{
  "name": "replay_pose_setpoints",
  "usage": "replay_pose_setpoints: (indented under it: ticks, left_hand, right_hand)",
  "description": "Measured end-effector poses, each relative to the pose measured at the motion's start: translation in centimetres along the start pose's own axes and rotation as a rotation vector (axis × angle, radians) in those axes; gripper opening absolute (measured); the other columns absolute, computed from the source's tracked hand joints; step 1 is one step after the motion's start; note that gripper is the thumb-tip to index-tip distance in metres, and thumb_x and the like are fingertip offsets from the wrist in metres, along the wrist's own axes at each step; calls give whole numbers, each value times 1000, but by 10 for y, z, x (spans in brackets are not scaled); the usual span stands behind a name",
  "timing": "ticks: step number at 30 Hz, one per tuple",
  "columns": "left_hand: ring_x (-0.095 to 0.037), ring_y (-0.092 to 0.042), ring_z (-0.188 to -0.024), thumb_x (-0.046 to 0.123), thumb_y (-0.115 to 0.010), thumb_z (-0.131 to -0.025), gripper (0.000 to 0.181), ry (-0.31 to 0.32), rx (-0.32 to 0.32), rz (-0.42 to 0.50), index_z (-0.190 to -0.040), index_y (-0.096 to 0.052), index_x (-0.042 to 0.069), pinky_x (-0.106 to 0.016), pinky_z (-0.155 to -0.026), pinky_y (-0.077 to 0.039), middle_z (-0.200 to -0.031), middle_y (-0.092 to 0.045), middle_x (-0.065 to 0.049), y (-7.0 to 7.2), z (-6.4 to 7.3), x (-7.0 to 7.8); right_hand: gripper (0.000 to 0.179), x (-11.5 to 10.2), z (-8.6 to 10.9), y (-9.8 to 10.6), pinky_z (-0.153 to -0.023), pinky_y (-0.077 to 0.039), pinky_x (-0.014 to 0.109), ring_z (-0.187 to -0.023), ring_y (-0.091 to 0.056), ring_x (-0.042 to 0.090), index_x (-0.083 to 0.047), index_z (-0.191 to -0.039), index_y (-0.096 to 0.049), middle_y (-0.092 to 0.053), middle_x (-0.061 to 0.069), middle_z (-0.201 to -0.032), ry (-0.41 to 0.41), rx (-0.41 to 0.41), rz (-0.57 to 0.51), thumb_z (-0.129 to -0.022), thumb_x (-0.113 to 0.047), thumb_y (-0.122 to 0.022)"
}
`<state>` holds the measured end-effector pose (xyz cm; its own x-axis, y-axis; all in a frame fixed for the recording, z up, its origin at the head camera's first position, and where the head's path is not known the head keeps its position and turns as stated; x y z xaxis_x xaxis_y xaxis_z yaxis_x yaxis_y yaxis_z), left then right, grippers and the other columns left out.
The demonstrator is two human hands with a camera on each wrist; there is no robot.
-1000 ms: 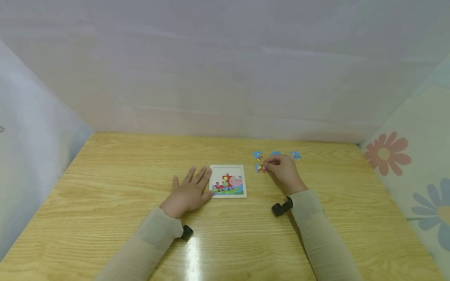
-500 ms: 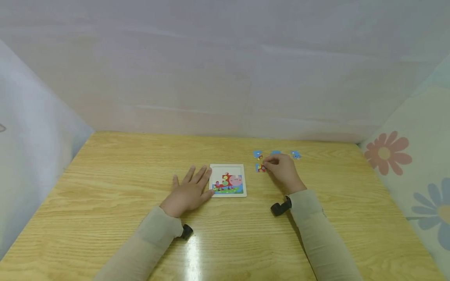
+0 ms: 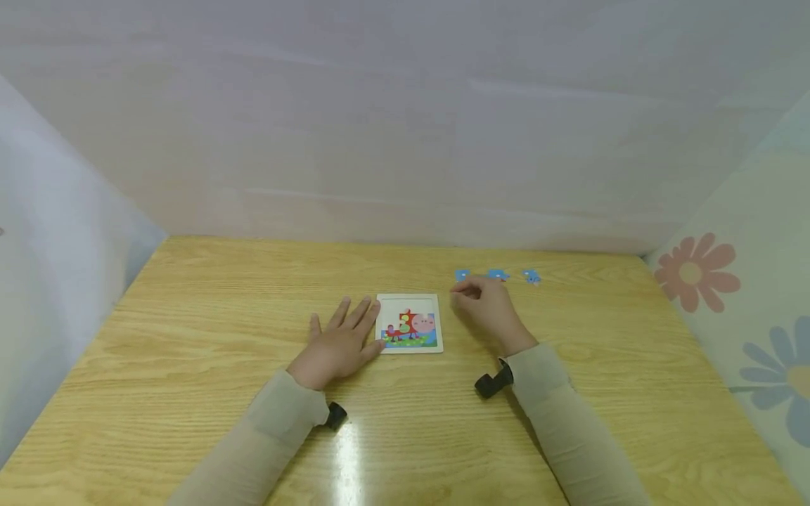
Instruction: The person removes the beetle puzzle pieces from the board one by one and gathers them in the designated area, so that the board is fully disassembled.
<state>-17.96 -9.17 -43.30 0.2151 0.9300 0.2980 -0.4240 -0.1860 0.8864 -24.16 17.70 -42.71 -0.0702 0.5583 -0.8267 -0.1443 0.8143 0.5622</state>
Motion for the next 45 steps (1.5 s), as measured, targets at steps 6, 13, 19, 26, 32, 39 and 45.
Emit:
replay_pose_setpoints:
  ticks: [6, 13, 19, 26, 32, 39, 45]
  left_hand:
    - [-34, 8, -155, 53, -41, -107, 75, -3, 8, 1, -165, -5, 22, -78, -110, 4, -171, 1, 0, 0, 0, 0]
    - [-34, 7, -155, 53, -41, -107, 75, 8, 0, 1, -165, -5, 22, -77, -111, 3, -171, 1, 0, 0, 0, 0]
    - [-35, 7, -155, 52, -41, -107, 76, 4, 0, 9, -165, -4, 20, -78, -110, 4, -171, 1, -1, 1, 2, 0]
    - [-35, 7, -155, 52, -41, -107, 75, 3, 4, 6, -165, -5, 21, -79, -110, 4, -171, 1, -1, 1, 2, 0]
    - [-35, 7, -155, 52, -41, -107, 75, -1, 8, 1, -165, -5, 21, -79, -109, 4, -171, 0, -1, 0, 1, 0]
    - [-35, 7, -155, 52, -41, -107, 76, -6, 18, 1, -165, -4, 21, -79, -109, 3, -171, 0, -1, -1, 0, -2]
    - [-36, 6, -155, 52, -41, -107, 76, -6, 18, 1, -165, -5, 21, -79, -109, 3, -171, 0, -1, 0, 1, -1]
  right_hand:
    - [15, -11, 6, -17, -82, -51, 35, -92, -60, 21, -7, -107, -75, -68, 5, -101, 7, -33, -36, -97, -13, -66]
    - [12, -22, 11, -37, -81, -55, 34, -88, -64, 18, -5, -106, -75, -71, 4, -100, 73, -98, -26, -94, -8, -72]
    - [20, -26, 14, -49, -80, -57, 33, -85, -67, 16, -3, -109, -74, -70, 3, -95, 65, -144, -79, -90, -8, -77]
    - [20, -27, 14, -58, -78, -57, 30, -85, -65, 15, -5, -112, -73, -69, 2, -96, 70, -210, -48, -92, -7, -74]
    - [27, -27, 11, -60, -74, -54, 27, -82, -62, 14, -5, -115, -73, -68, 1, -93, 75, -230, 12, -88, -8, -79]
    - [33, -24, 7, -63, -72, -52, 27, -79, -59, 13, -7, -118, -72, -64, 0, -89, 77, -237, 60, -86, -10, -82]
    - [33, -26, 7, -64, -71, -49, 28, -77, -56, 15, -9, -116, -71, -61, 1, -87, 72, -237, 59, -85, -9, -82]
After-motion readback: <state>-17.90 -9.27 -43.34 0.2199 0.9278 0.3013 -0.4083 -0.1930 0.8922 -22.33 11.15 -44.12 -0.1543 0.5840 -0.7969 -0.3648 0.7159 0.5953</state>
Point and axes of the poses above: each hand's wrist, its own z-axis away from the middle knuckle, its own y-axis out of the back of the hand, x = y × z, the point moved 3 cm from there along -z, towards the middle knuckle
